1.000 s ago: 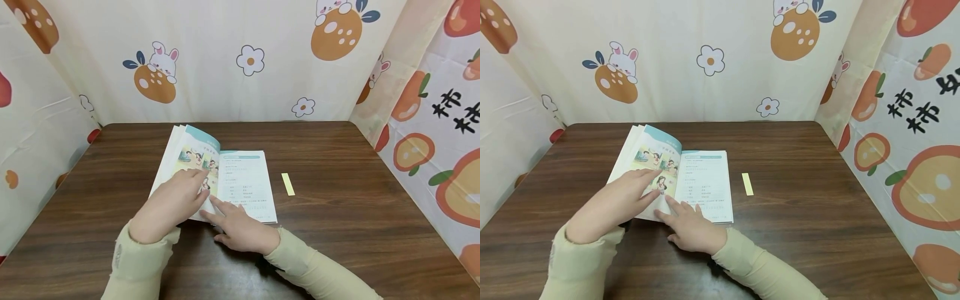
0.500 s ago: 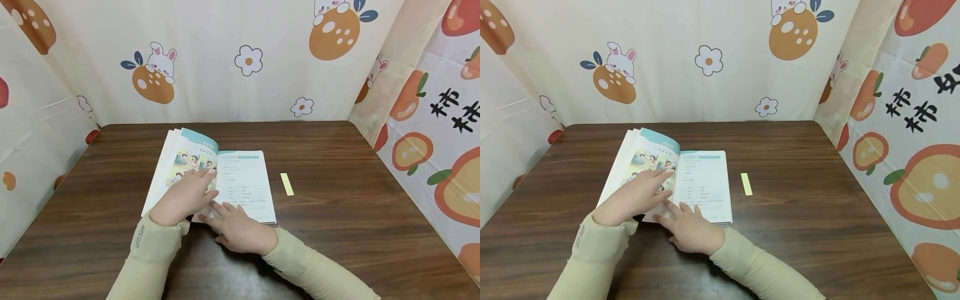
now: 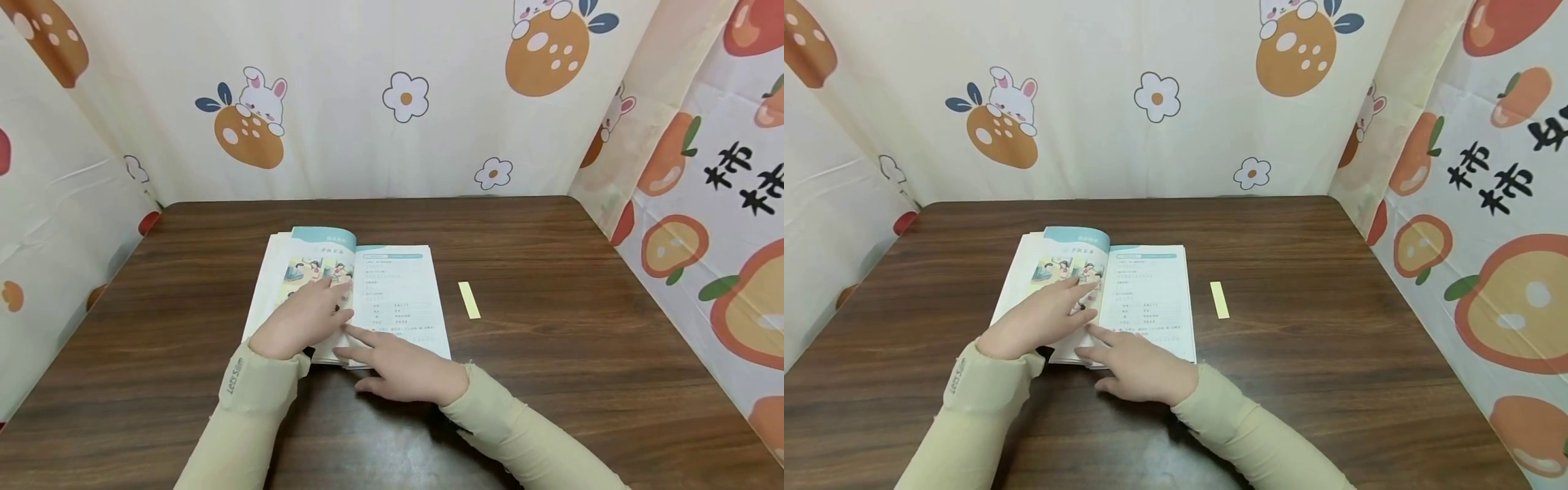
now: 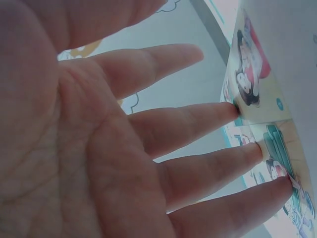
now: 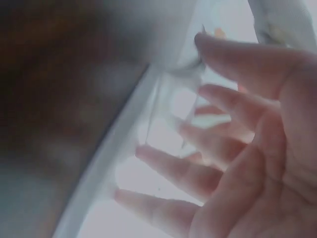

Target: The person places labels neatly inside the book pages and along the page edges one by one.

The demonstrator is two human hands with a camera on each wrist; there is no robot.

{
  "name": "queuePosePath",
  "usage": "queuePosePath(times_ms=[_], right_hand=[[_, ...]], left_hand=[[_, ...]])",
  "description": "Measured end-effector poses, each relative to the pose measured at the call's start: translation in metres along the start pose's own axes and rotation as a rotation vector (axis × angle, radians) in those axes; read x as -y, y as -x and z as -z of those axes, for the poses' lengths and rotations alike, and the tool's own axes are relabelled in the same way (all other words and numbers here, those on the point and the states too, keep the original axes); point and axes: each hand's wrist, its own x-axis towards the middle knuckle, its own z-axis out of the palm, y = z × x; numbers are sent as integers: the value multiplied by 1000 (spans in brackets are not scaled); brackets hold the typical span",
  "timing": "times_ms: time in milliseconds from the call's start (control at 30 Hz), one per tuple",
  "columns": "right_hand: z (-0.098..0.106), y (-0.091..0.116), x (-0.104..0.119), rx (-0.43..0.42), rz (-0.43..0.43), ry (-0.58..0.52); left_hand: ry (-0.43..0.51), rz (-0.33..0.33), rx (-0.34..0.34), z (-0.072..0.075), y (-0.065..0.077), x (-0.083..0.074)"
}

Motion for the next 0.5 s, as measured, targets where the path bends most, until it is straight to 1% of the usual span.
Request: queuePosePath(times_ms=[67, 133, 267, 500], right_hand=[[6, 2, -5, 18, -23, -46], [13, 5, -9, 28, -50, -55], [26, 12, -21, -12, -108, -69], [43, 23, -47, -94, -274, -111]], left_hand=[[0, 1, -2, -1, 0, 0], [0, 11, 0, -1, 0, 0], [-2, 41, 2, -2, 0, 1], [14, 99, 27, -4, -1, 1]])
